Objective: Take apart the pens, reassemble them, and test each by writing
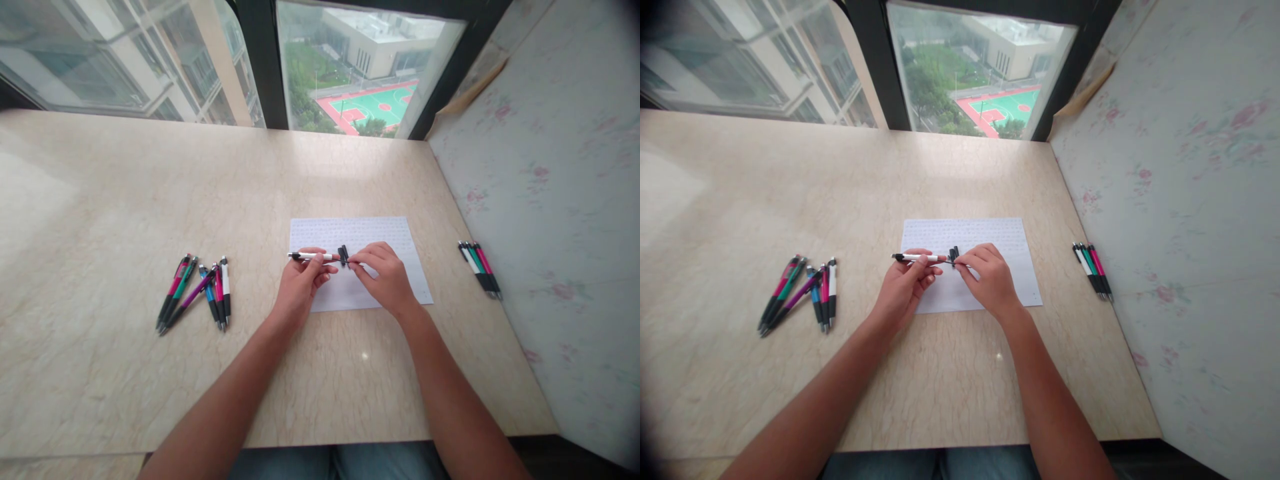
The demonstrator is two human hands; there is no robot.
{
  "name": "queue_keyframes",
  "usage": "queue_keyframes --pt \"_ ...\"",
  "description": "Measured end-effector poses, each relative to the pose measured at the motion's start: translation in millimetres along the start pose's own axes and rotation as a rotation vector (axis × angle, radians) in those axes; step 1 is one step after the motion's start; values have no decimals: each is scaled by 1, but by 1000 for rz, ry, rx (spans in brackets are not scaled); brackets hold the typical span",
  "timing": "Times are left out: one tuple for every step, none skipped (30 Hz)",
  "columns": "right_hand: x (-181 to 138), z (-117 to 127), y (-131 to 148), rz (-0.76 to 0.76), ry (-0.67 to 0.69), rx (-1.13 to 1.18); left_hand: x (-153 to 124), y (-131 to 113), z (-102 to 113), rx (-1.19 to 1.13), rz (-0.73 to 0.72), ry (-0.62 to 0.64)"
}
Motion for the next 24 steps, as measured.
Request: queue_keyframes --pt "0 0 -3 -4 13 -10 0 -2 2 -3 -16 -21" --pt "-1 1 -6 -3 24 -16 -1 -3 3 -7 -33 -43" --pt "-1 1 -9 2 33 -21 -1 -5 5 -11 -48 -66" --pt "-2 2 -12 5 38 -24 -1 -7 7 -19 -63 -88" --pt "-3 4 -15 -1 37 -27 -1 -9 10 -31 -78 -110" --pt "-4 5 -19 -16 31 -29 0 -11 13 -48 -93 -132" --pt "-5 6 -24 -40 25 -32 0 -12 16 -70 -105 -151" --pt "-6 6 -28 -72 18 -35 1 -14 18 -93 -110 -166" --pt "-7 6 -33 -110 12 -39 2 -14 21 -115 -111 -176" --pt "-8 6 -37 -150 7 -42 3 -14 22 -133 -107 -179" --pt "-9 4 -41 -187 7 -46 4 -14 23 -149 -100 -178" --pt "-9 2 -43 -219 12 -47 4 -13 23 -160 -91 -175" --pt "-10 -1 -45 -245 18 -49 4 -12 23 -166 -82 -172" --pt "-10 -3 -45 -263 28 -49 4 -11 22 -168 -73 -168" --pt "-10 -5 -45 -275 40 -46 3 -10 21 -167 -62 -164" --pt "-10 -6 -44 -284 45 -39 3 -9 19 -162 -52 -160" --pt "-10 -6 -44 -295 42 -24 2 -8 18 -154 -42 -153" --pt "-10 -5 -43 -310 32 2 2 -7 16 -146 -34 -146" --pt "-11 -3 -43 -332 12 39 1 -6 14 -139 -27 -137" --pt "-12 0 -44 -361 -15 90 1 -6 13 -131 -22 -126" --pt "-13 1 -45 -395 -44 155 1 -6 12 -122 -18 -112" --pt "-14 1 -45 -433 -68 240 1 -5 10 -111 -15 -96" --pt "-15 -2 -46 -473 -81 347 1 -5 9 -96 -18 -80" --pt "-17 -9 -45 -512 -80 477 0 -6 7 -70 -28 -63"
Point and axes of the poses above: each hand's wrist, its own x-axis towards the middle knuckle, its own z-axis out of the back of the hand, y = z × x, the point moved 9 cm from there along x, towards the middle knuckle, and after that the axes turned 7 degrees about y, right-handed, at the moved point
